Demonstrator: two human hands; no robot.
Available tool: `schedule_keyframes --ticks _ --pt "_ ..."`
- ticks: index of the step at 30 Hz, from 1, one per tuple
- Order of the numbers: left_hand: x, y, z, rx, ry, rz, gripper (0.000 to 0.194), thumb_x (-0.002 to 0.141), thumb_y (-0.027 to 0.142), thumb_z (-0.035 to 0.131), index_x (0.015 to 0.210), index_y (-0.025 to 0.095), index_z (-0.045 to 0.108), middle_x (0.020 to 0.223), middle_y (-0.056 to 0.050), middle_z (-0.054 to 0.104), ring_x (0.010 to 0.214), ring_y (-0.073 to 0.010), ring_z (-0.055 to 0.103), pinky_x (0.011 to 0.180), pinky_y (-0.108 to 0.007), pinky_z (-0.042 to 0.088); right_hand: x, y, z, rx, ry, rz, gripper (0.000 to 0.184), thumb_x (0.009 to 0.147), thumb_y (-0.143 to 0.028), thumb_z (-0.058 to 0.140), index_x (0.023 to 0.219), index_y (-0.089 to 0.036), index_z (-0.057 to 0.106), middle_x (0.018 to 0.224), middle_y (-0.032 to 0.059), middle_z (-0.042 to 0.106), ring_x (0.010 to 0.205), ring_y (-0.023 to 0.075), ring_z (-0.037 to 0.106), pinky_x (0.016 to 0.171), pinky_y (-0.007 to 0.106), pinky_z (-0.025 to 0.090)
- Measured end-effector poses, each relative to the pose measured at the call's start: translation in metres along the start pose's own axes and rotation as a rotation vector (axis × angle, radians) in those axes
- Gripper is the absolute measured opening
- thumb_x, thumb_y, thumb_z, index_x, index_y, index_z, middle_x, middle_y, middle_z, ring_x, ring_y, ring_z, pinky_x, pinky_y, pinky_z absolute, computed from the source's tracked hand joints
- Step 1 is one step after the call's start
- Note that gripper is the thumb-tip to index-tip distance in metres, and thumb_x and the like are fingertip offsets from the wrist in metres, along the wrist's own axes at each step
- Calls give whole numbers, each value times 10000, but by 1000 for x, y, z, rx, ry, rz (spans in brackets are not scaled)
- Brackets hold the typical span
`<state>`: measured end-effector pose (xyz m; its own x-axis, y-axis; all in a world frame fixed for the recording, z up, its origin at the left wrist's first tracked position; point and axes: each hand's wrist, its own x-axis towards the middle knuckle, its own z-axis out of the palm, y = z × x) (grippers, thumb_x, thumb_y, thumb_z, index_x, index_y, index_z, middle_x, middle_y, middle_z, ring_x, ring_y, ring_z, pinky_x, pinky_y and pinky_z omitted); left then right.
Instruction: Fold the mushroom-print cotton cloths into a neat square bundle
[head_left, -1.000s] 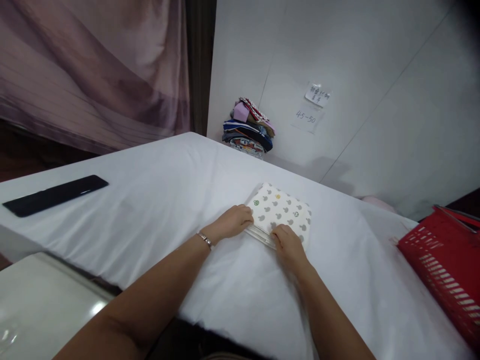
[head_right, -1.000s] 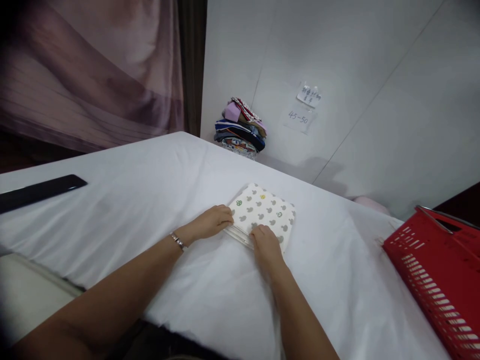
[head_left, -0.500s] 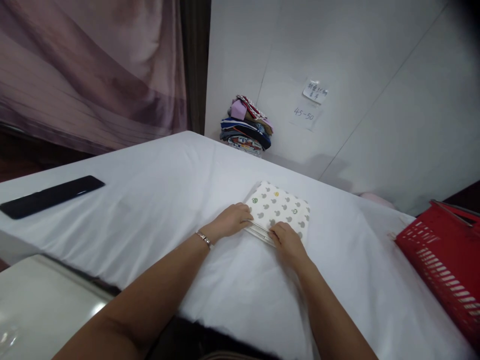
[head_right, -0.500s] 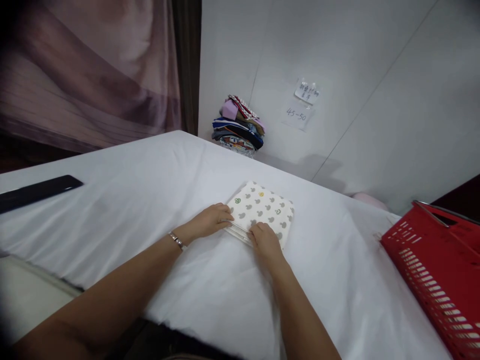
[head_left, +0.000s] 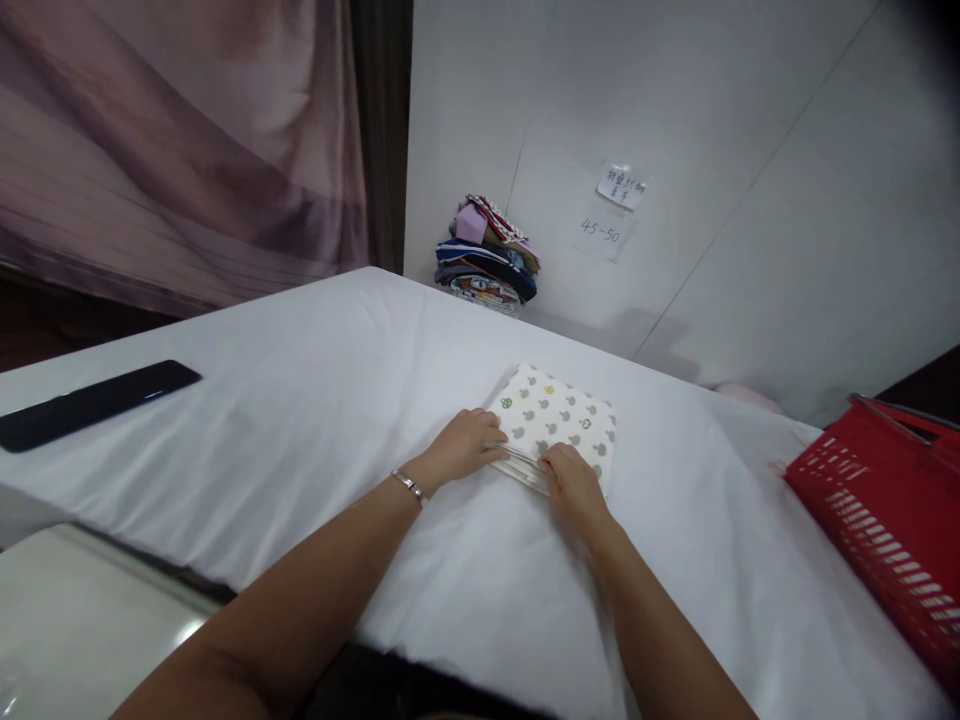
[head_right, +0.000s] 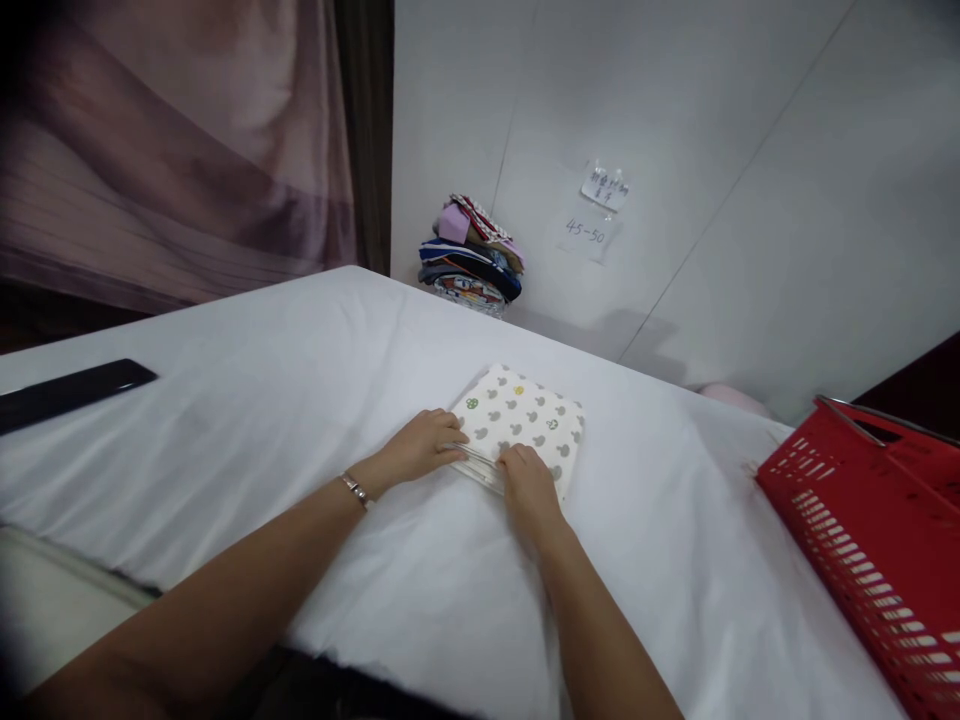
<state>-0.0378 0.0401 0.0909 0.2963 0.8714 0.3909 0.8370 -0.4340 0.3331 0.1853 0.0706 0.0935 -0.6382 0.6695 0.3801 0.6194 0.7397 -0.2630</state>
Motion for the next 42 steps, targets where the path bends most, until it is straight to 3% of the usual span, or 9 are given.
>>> schedule_keyframes --ticks 7,20,30,35,42 --pt "3 9 5 37 22 16 160 798 320 625 942 253 644 946 -11 581 931 -178 507 808 -326 336 0 -1 0 29 19 -7 183 916 -209 367 780 -227 487 803 30 552 800 187 513 707 306 423" --pt "4 14 5 -22 13 51 90 846 195 525 849 219 611 866 -5 588 879 -159 509 790 -310 348 -1 -2 -4 91 -25 7 134 904 -261 437 826 -224 539 841 31 571 831 188 518 721 307 420" --pt "4 11 6 -56 24 35 229 915 274 439 831 211 643 838 -6 599 819 -144 526 761 -303 375 -1 2 3 210 6 67 189 908 -252 416 821 -228 582 837 24 588 837 173 527 748 305 427" --pt "3 8 7 -53 0 43 163 886 248 487 867 227 648 865 -4 598 846 -151 532 772 -312 382 0 2 3 240 -26 83 161 883 -253 469 840 -240 624 857 19 595 871 174 533 772 302 428" --pt "5 19 9 -70 14 -116 139 827 189 532 860 236 658 875 -11 611 882 -177 537 810 -344 376 0 -1 8 176 26 108 202 886 -253 442 760 -226 597 794 23 585 811 177 531 725 302 422"
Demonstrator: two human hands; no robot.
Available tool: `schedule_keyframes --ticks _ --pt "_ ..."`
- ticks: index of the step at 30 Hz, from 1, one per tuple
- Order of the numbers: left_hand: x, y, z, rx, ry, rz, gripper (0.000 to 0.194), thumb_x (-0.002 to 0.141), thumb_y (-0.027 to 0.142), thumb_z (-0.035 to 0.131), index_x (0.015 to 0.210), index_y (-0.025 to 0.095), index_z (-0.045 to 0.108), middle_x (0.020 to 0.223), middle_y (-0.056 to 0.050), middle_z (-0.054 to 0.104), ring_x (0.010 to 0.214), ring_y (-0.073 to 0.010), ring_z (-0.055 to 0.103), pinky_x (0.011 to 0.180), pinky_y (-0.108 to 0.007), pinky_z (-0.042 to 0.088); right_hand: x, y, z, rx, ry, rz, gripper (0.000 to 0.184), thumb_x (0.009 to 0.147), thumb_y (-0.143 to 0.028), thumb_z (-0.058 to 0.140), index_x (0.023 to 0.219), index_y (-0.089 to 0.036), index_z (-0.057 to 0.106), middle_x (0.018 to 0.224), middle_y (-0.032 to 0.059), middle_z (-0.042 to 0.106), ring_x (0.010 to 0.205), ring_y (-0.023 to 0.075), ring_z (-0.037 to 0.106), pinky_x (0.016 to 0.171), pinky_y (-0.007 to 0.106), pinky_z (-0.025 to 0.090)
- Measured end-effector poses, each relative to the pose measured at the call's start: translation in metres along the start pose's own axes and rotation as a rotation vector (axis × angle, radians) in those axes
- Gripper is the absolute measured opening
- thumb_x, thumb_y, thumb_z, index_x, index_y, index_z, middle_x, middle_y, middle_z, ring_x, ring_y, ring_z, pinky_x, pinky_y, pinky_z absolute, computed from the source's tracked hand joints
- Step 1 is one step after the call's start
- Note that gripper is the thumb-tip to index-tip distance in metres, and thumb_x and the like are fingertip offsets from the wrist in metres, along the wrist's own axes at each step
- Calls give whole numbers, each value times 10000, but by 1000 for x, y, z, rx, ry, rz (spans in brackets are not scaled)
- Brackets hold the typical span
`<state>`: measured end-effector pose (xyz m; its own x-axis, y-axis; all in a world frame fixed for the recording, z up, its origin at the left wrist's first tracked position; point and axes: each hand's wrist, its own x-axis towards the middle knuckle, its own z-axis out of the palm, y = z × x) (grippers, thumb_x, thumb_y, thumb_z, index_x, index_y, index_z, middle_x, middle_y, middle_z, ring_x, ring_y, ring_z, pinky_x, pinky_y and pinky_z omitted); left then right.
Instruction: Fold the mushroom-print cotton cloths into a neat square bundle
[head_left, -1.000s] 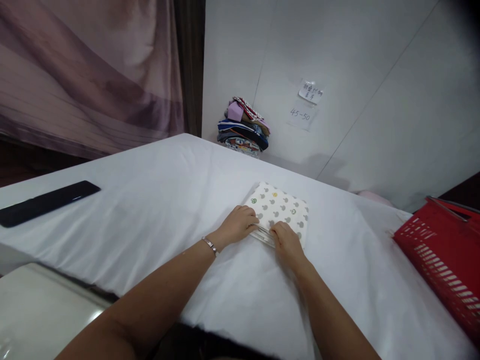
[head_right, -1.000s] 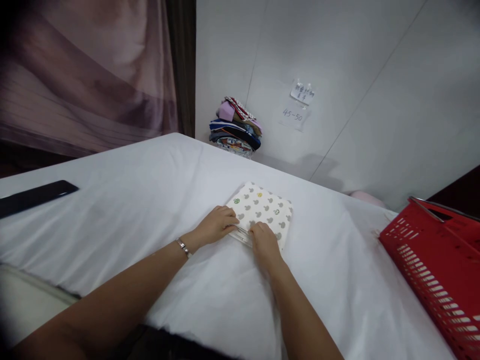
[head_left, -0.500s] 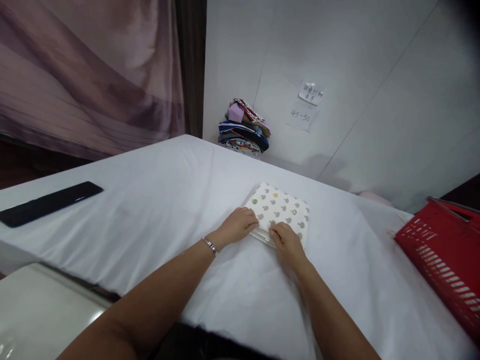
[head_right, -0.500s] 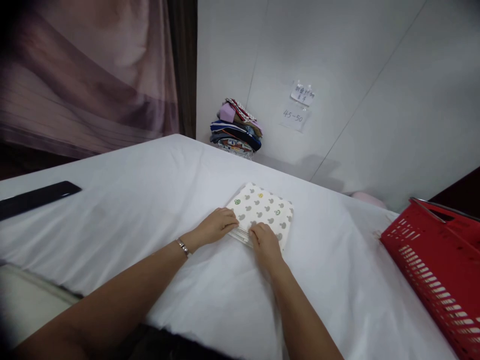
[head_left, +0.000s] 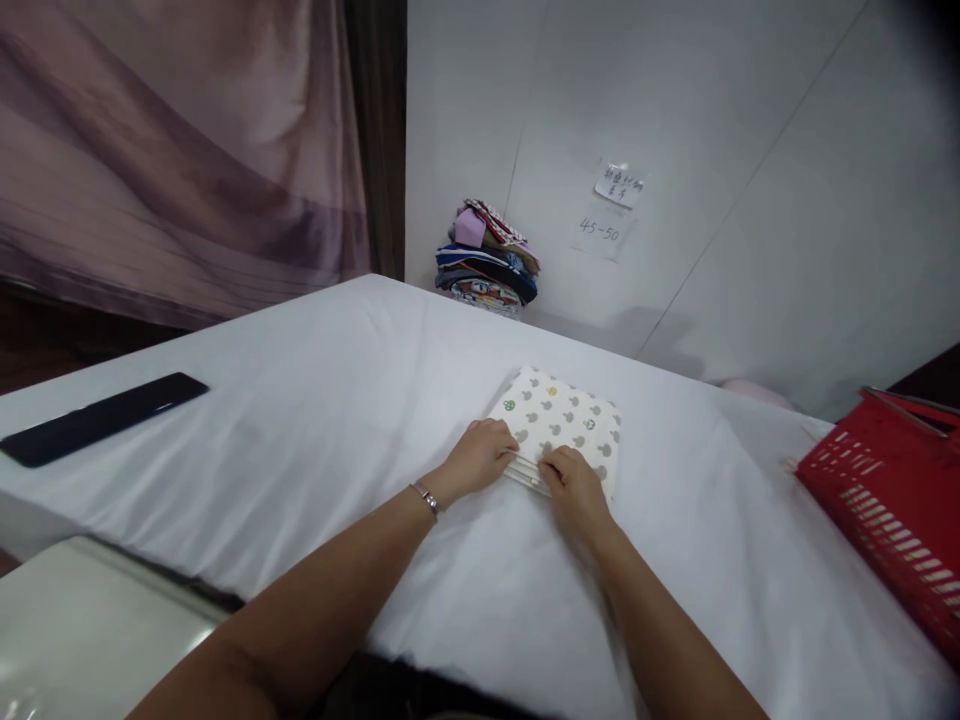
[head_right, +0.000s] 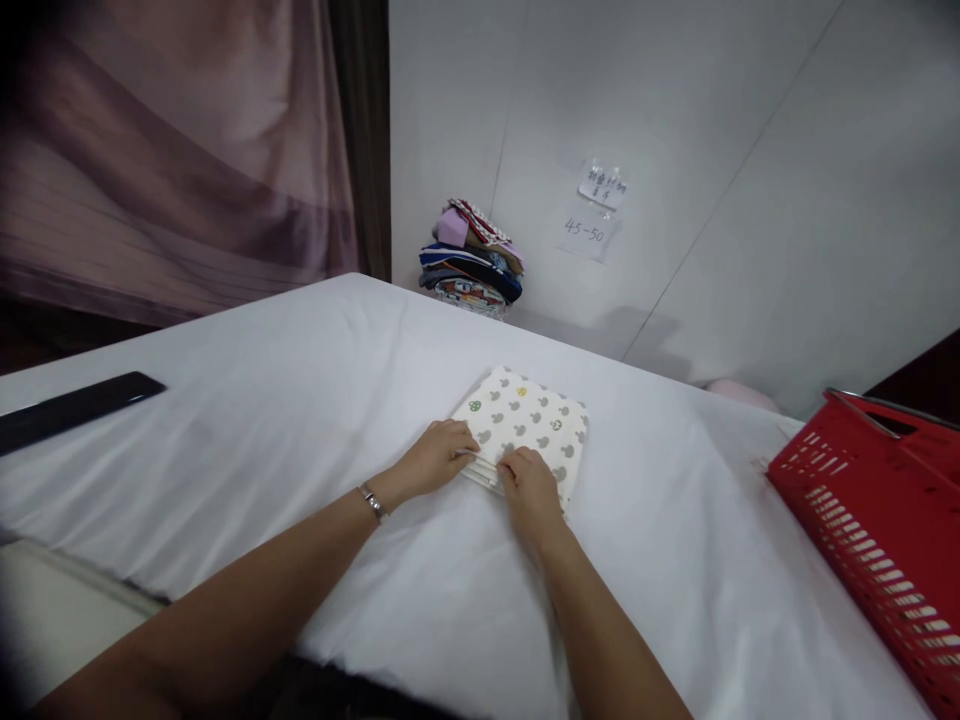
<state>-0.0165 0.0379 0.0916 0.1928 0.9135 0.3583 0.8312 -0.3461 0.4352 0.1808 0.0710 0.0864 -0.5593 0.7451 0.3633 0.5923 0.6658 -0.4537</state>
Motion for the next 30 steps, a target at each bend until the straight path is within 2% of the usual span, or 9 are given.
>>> schedule_keyframes --ticks 4,10,13,22,30 --pt "1 6 -1 -14 43 -41 158 823 150 504 787 226 638 835 1 605 864 -168 528 811 -342 364 -1 -2 0 -26 78 -24 210 901 -239 414 763 -217 570 798 34 583 799 183 521 710 306 413" --pt "-1 -2 -9 -6 -21 138 157 872 173 458 809 209 598 853 -8 595 862 -155 513 790 -312 370 -2 -3 -5 -57 45 -137 194 905 -216 412 801 -221 576 825 43 590 822 188 528 723 310 428" --pt "-2 -4 -11 -11 -42 173 177 891 195 433 814 205 592 860 -14 596 861 -155 515 789 -309 374 -3 0 -4 -68 26 -165 195 905 -201 405 825 -219 582 845 48 595 833 189 532 734 317 434" --pt "-1 -8 -11 -20 -92 137 135 858 212 511 921 239 628 907 -12 610 902 -167 532 818 -322 371 -3 3 -4 -13 -43 -111 148 896 -248 449 891 -235 597 904 52 589 871 201 529 762 335 443" --pt "0 -9 -7 -22 -56 159 180 906 247 460 862 224 633 852 -1 599 839 -145 522 782 -304 364 -2 3 -3 11 -30 -68 156 884 -240 476 900 -240 631 887 34 602 870 184 537 766 317 446"
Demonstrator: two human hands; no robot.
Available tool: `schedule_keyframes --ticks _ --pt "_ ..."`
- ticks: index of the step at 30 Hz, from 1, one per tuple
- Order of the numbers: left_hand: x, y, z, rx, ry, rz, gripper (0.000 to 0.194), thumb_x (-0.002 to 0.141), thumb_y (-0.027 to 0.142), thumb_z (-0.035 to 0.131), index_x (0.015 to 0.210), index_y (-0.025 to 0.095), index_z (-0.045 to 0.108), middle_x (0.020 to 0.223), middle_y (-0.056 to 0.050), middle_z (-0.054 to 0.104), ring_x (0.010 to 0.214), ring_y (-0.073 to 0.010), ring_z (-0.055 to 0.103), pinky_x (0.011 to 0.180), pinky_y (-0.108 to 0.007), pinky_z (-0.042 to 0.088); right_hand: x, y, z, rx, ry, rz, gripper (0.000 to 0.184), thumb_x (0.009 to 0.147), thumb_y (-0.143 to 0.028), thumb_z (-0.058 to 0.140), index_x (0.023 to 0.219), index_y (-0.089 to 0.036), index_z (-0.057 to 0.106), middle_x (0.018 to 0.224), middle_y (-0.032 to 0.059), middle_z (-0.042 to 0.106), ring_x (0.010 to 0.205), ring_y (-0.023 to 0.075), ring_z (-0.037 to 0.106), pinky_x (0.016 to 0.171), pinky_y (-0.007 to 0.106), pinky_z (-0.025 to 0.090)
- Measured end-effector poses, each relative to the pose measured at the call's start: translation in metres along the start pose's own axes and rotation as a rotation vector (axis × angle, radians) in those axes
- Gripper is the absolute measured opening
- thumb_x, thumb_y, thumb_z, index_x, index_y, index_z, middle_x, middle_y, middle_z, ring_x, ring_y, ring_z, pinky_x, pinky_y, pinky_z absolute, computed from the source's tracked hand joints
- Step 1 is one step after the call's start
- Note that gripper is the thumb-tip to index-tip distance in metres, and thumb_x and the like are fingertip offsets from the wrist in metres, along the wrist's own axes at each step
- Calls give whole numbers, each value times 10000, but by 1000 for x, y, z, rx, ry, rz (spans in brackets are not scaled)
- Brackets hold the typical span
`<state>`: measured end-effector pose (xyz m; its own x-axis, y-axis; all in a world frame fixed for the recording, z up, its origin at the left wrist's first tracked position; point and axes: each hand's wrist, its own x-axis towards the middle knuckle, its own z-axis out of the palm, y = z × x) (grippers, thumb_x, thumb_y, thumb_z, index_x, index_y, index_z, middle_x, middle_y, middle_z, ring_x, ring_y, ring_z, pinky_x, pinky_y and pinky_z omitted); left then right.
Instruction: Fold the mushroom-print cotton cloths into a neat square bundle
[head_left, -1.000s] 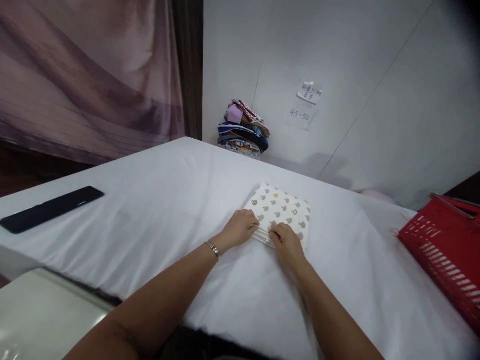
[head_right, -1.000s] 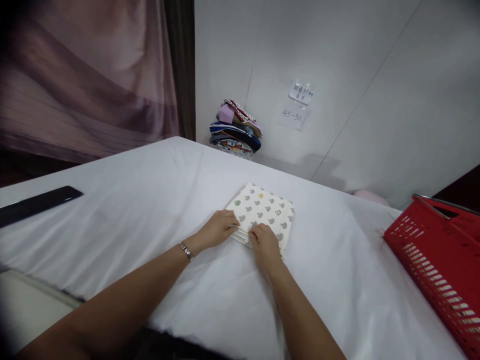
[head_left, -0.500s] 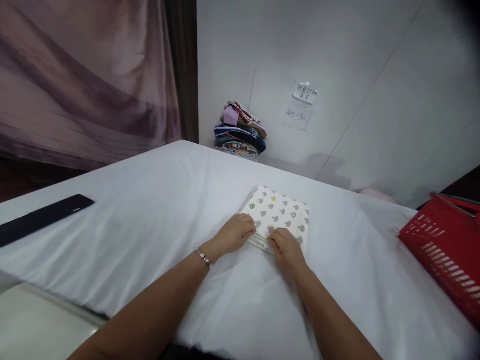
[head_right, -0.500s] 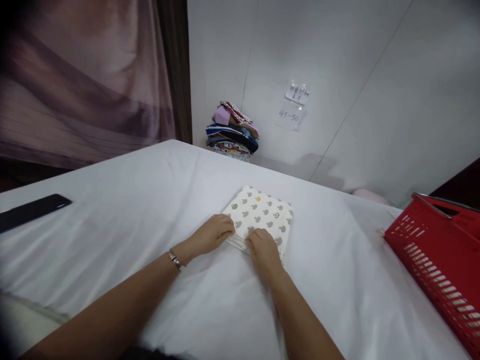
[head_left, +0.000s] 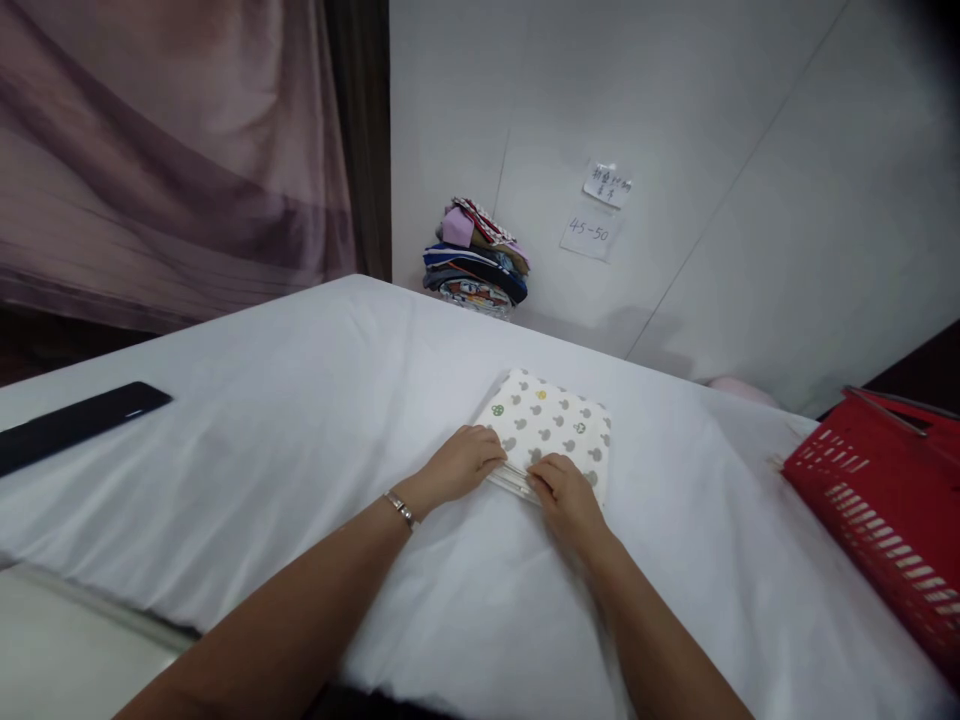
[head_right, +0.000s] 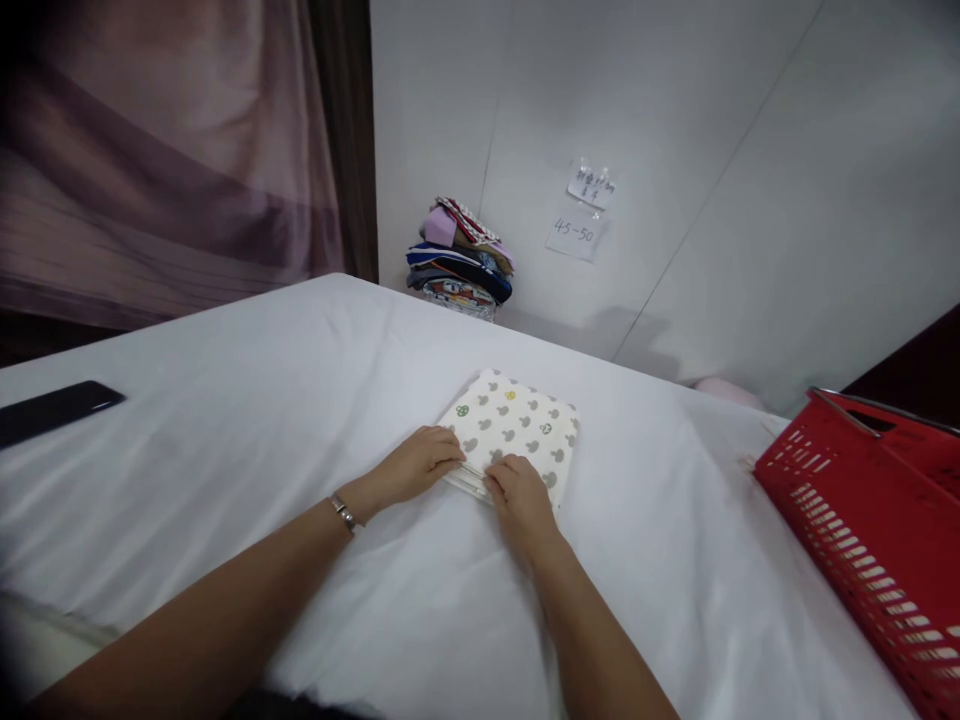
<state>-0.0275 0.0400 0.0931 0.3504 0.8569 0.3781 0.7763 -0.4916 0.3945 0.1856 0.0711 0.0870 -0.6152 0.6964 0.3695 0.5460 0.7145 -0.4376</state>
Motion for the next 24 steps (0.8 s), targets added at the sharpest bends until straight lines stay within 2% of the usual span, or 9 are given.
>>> schedule_keyframes --ticks 8,13,20,24 --pt "1 3 1 79 35 23 206 920 228 409 808 191 578 832 -12 570 822 -151 497 748 -295 370 2 -3 -1 56 2 71 140 870 -242 501 869 -233 641 853 25 596 858 175 537 760 298 429" --pt "0 3 2 91 40 32 212 919 214 401 796 193 573 823 -10 565 816 -148 498 744 -293 370 2 -3 0 -36 -19 25 174 886 -245 471 910 -222 642 879 44 600 869 188 527 755 304 425" --pt "0 5 1 24 46 28 114 862 153 483 875 210 581 893 -2 584 876 -145 515 786 -291 378 2 -3 2 -27 31 24 198 904 -227 433 854 -217 625 858 40 598 856 184 533 743 303 429" --pt "0 7 3 16 31 38 78 836 177 533 890 215 574 915 -8 586 902 -161 517 799 -309 385 2 -1 2 -40 42 7 186 903 -220 434 841 -209 609 843 40 590 837 185 523 733 305 427"
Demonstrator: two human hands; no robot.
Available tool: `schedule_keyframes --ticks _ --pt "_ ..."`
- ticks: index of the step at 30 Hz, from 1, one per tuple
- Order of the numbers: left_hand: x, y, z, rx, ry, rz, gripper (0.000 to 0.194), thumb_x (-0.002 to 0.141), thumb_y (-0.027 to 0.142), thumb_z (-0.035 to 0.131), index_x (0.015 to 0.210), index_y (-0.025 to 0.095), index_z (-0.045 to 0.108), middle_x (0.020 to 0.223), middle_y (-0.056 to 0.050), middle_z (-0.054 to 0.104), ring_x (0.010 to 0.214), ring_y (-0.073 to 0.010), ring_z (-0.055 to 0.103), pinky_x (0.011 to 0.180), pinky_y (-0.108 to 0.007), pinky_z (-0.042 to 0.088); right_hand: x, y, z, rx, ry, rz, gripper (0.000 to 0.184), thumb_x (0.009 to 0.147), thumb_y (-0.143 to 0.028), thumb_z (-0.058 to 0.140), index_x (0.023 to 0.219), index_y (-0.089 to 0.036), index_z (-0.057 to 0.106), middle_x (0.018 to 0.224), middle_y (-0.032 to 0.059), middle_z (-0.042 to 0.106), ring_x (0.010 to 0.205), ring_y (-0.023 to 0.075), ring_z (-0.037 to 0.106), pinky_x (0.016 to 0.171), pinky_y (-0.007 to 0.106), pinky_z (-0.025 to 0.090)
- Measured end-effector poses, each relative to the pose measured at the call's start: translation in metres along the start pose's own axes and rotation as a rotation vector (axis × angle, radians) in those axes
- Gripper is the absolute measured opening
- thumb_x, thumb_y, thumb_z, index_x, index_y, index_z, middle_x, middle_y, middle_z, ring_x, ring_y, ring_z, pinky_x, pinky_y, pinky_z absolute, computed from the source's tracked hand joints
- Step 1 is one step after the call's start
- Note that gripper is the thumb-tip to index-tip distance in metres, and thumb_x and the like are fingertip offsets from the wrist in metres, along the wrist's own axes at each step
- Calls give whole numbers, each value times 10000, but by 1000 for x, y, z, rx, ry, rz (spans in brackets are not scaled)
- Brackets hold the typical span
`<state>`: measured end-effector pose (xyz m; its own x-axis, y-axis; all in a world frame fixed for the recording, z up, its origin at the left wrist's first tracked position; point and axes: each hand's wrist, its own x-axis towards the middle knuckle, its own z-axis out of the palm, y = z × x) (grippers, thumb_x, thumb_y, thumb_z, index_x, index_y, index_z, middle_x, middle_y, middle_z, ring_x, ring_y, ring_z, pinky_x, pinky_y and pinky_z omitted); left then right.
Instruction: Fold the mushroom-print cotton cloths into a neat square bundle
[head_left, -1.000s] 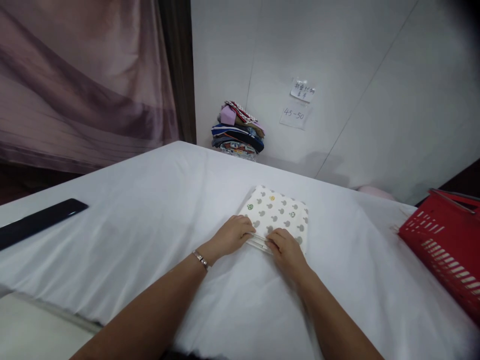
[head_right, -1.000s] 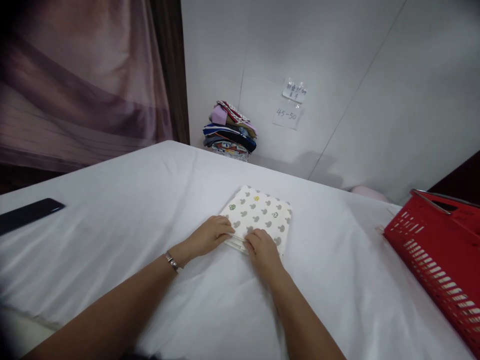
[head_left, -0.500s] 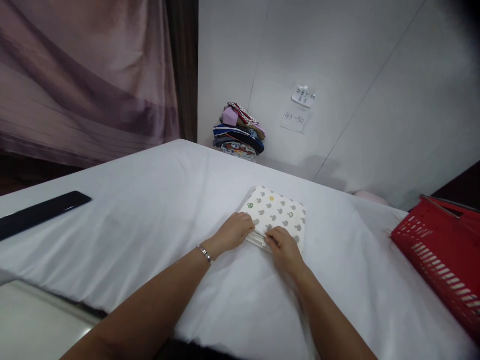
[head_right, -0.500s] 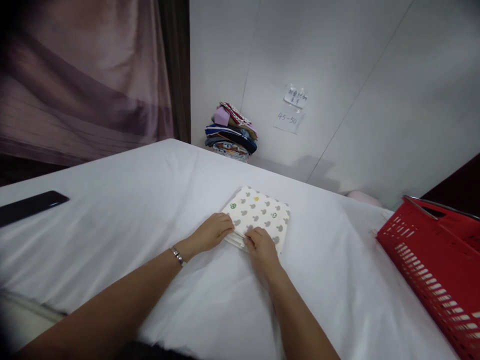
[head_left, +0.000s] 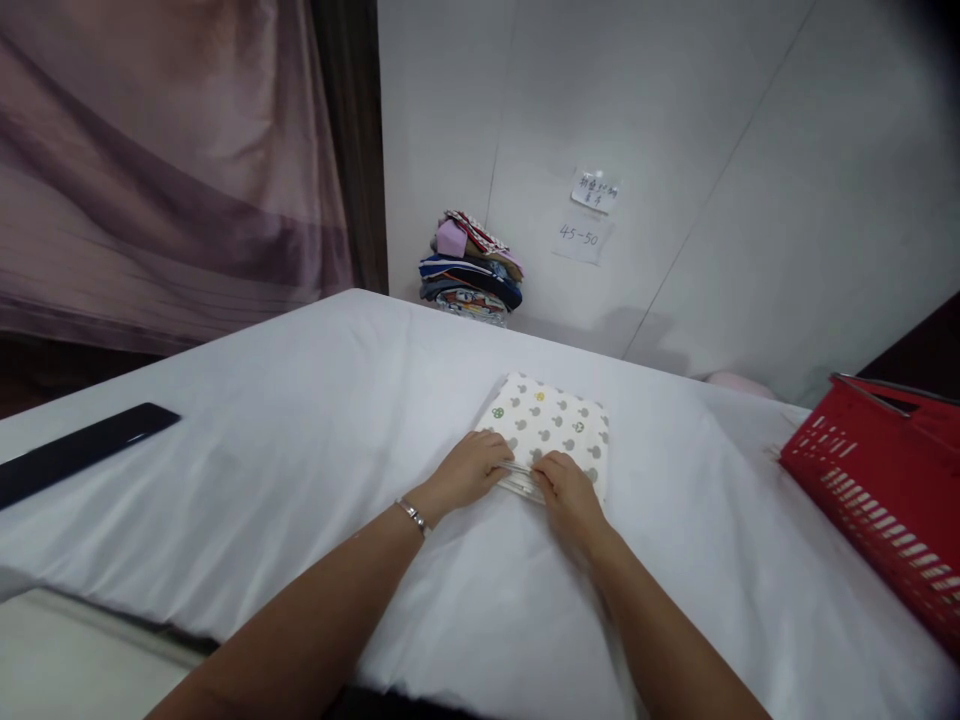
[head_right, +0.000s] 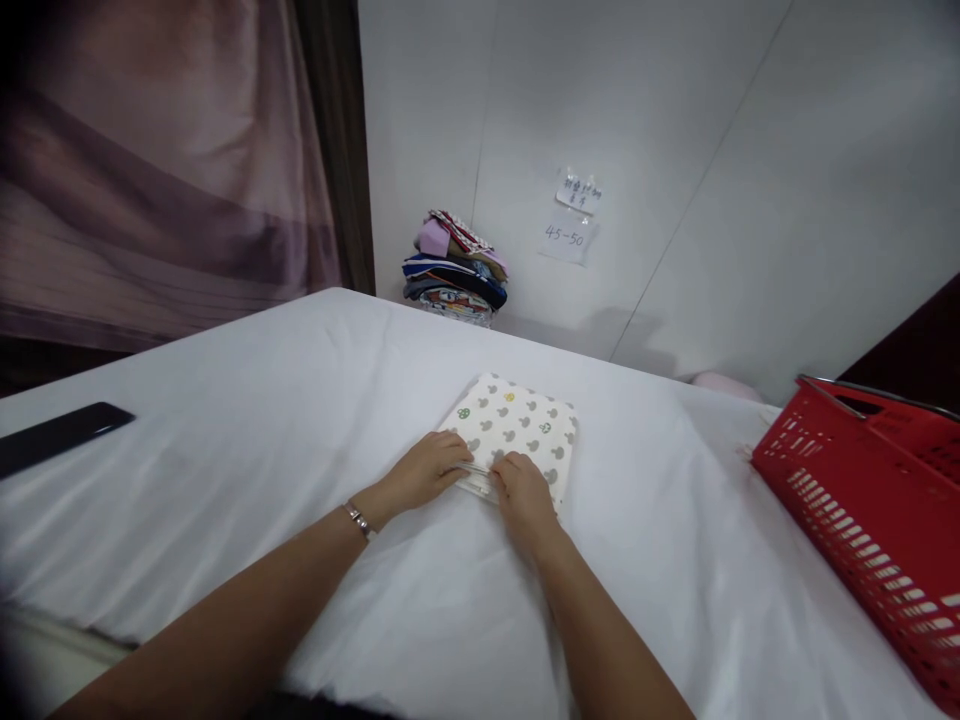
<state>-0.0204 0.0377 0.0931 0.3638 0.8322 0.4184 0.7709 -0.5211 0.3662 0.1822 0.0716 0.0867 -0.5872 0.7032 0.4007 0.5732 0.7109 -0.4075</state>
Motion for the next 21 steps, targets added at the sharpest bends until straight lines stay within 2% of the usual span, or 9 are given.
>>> schedule_keyframes --ticks 14,21 --pt "3 -1 9 54 26 18 91 863 281 543 895 229 611 878 -11 581 845 -162 502 770 -310 381 -1 0 1 -20 34 -51 183 908 -204 410 834 -212 577 830 40 575 822 179 521 726 300 432" --pt "7 5 9 113 4 20 157 901 243 473 832 202 608 851 -10 577 826 -151 495 754 -298 372 -1 -1 -2 -45 3 -40 167 912 -243 420 858 -219 576 852 43 578 846 190 521 733 310 432"
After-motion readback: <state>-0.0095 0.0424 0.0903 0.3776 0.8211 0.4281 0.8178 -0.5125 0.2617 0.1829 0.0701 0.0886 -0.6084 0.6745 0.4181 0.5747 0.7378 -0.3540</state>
